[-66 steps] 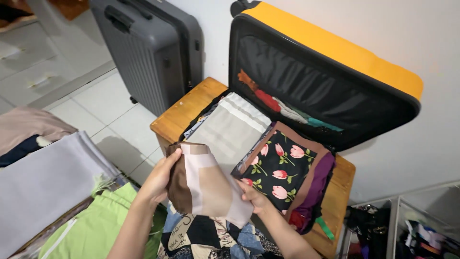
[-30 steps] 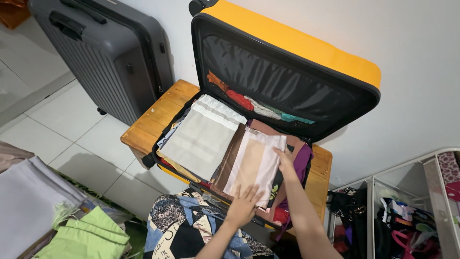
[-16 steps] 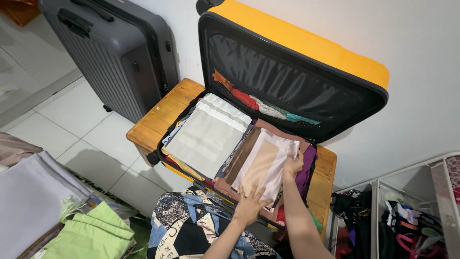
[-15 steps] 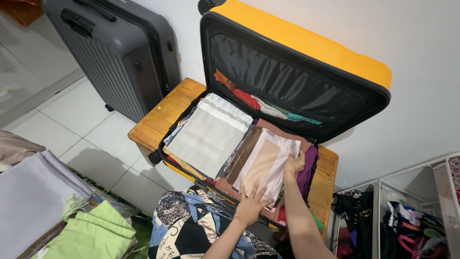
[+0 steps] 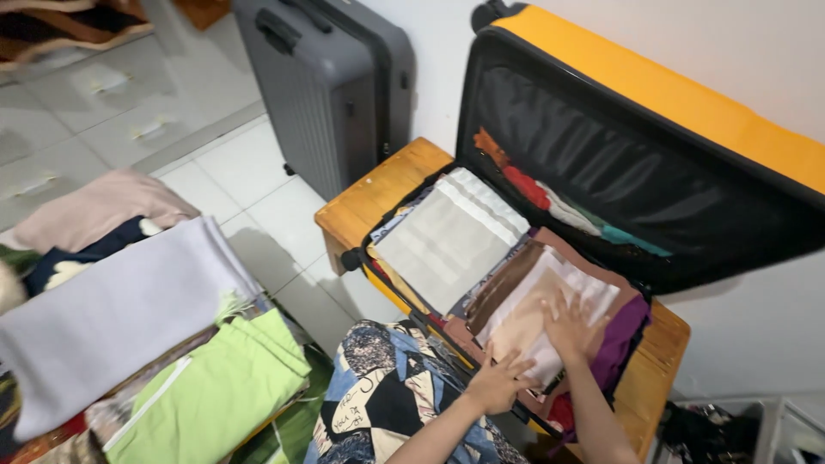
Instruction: The person is neatly folding and placing various items of clothing into an open yellow suitcase.
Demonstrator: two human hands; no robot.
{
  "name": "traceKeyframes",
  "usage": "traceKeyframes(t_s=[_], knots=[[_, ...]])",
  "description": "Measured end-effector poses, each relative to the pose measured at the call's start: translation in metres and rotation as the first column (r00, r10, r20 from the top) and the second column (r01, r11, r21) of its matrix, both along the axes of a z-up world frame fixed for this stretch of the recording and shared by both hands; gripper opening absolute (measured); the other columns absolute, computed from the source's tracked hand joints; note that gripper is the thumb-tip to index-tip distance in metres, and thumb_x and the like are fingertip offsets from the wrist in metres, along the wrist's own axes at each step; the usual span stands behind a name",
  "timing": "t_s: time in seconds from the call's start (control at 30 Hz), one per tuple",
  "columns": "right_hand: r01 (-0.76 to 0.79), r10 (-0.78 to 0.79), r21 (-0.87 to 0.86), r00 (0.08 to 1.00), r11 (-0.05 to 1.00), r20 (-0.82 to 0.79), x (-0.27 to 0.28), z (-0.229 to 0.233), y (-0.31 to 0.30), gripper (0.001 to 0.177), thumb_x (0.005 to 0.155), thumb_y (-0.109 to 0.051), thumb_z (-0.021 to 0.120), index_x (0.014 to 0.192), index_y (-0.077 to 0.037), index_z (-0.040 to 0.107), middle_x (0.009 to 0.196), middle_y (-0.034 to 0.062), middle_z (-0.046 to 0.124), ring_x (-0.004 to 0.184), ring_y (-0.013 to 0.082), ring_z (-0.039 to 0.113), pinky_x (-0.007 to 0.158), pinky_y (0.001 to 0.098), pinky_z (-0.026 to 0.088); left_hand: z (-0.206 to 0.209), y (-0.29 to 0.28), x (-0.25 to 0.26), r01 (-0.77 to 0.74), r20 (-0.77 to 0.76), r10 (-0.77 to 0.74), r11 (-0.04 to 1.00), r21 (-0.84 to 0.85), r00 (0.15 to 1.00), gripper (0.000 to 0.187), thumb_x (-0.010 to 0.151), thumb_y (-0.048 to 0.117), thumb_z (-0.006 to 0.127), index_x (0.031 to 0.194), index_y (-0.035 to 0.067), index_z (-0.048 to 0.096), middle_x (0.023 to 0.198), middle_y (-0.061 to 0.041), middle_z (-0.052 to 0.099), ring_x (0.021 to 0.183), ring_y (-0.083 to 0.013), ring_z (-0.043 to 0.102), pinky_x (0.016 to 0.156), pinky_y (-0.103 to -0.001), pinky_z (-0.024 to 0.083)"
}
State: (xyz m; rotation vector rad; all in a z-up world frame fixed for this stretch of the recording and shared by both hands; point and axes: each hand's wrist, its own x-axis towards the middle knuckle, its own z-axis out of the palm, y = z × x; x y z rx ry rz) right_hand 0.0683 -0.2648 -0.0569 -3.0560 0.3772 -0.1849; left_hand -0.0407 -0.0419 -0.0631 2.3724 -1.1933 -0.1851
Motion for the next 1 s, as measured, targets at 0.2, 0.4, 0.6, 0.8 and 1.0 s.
traceKeyframes(t_s=[0.2,0.4,0.6,0.8,1.0], knots=[[-0.096,0.093,0.010,0.977,0.995,0.192,0.004,-0.004,0.019,0.073,0.100,-0.072,0.028,0.161,-0.033,0.033,0.169,0.0184,0.025,0.158,0.0358,0.016,0.114,0.0763,-0.007,0.003,0.038,0.006,-0.083,-0.323,-0.028,0.942,-0.325,0.946,0.033,0.097,0.016,0.062,0.128,0.021,0.070,0.138,-0.006,0.069,0.136,-0.0268,0.059,0.115,-0.049,0.046],[-0.034,0.031,0.025,0.994,0.999,0.101,0.011,-0.016,0.012,0.074,0.099,-0.071,0.032,0.159,-0.028,0.039,0.166,0.0172,0.030,0.155,0.0364,0.019,0.111,0.0785,-0.008,0.081,0.165,0.039,-0.704,-0.619,0.381,0.561,-0.435,0.686,0.032,0.095,0.013,0.058,0.124,0.013,0.070,0.107,-0.010,0.076,0.096,-0.0200,0.074,0.086,-0.035,0.059],[-0.157,0.134,0.048,0.938,0.986,0.319,0.005,-0.027,0.022,0.067,0.104,-0.059,0.040,0.159,-0.022,0.045,0.163,0.0221,0.037,0.158,0.0385,0.023,0.111,0.0820,-0.006,0.099,0.360,0.054,-0.717,-0.273,0.911,0.034,-0.696,0.309,0.024,0.094,0.000,0.058,0.113,0.007,0.071,0.105,-0.010,0.073,0.097,-0.0232,0.070,0.090,-0.036,0.054],[-0.243,0.182,0.124,0.910,0.962,0.372,0.010,-0.005,0.053,0.057,0.103,-0.051,0.047,0.149,-0.019,0.056,0.160,0.0194,0.046,0.158,0.0415,0.026,0.111,0.0834,-0.007,0.149,0.499,0.043,-0.781,0.089,0.996,0.063,-0.621,0.009,0.019,0.091,-0.002,0.061,0.104,0.007,0.071,0.106,-0.013,0.068,0.101,-0.0318,0.065,0.089,-0.043,0.052],[-0.338,0.236,0.160,0.860,0.927,0.452,0.017,0.015,0.093,0.047,0.104,-0.049,0.052,0.141,-0.022,0.064,0.162,0.0196,0.045,0.159,0.0411,0.028,0.113,0.0825,-0.007,0.132,0.585,0.073,-0.869,0.389,0.921,0.172,-0.464,-0.025,0.041,0.087,0.001,0.063,0.129,0.003,0.064,0.121,-0.015,0.067,0.112,-0.0348,0.064,0.095,-0.047,0.051]])
